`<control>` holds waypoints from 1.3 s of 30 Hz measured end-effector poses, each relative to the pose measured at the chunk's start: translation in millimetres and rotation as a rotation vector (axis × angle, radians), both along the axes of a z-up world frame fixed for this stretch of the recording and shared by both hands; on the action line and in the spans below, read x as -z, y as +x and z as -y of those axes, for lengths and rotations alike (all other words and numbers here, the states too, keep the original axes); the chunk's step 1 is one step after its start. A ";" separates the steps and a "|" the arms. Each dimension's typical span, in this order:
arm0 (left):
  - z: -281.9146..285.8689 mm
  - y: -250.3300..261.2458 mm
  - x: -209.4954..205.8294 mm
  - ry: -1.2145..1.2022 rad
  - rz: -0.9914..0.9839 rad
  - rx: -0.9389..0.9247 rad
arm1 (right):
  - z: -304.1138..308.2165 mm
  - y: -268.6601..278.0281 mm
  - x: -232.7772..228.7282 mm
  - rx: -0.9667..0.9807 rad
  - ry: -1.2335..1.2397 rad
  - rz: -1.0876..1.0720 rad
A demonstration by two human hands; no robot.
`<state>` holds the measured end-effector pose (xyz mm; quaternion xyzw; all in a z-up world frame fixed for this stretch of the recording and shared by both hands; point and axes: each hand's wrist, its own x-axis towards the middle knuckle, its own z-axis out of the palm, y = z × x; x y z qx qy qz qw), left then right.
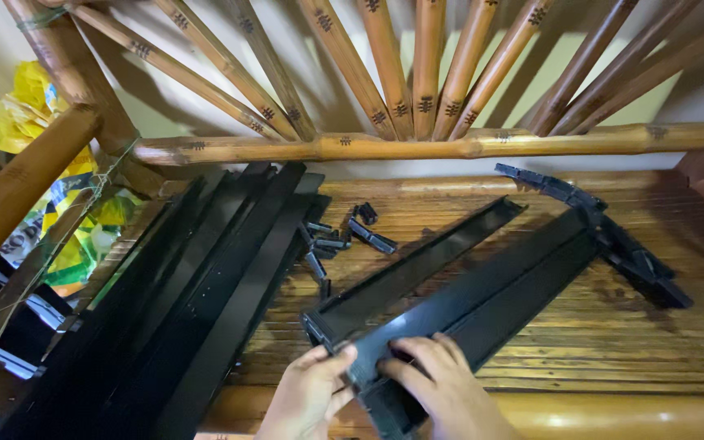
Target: The person assembles black plastic furniture components on a bamboo bench. They pick up small connector pieces and attach them to longer black panels, aligning and snapping them into place. The person repeatedly handles the parts, fitting connectors along the edges of the panels.
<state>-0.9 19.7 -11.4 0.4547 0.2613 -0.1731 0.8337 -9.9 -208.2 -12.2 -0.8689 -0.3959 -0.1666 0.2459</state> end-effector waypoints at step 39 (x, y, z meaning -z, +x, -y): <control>0.6 -23.4 17.8 0.655 0.178 0.238 | -15.0 27.9 -19.8 -0.012 0.166 0.004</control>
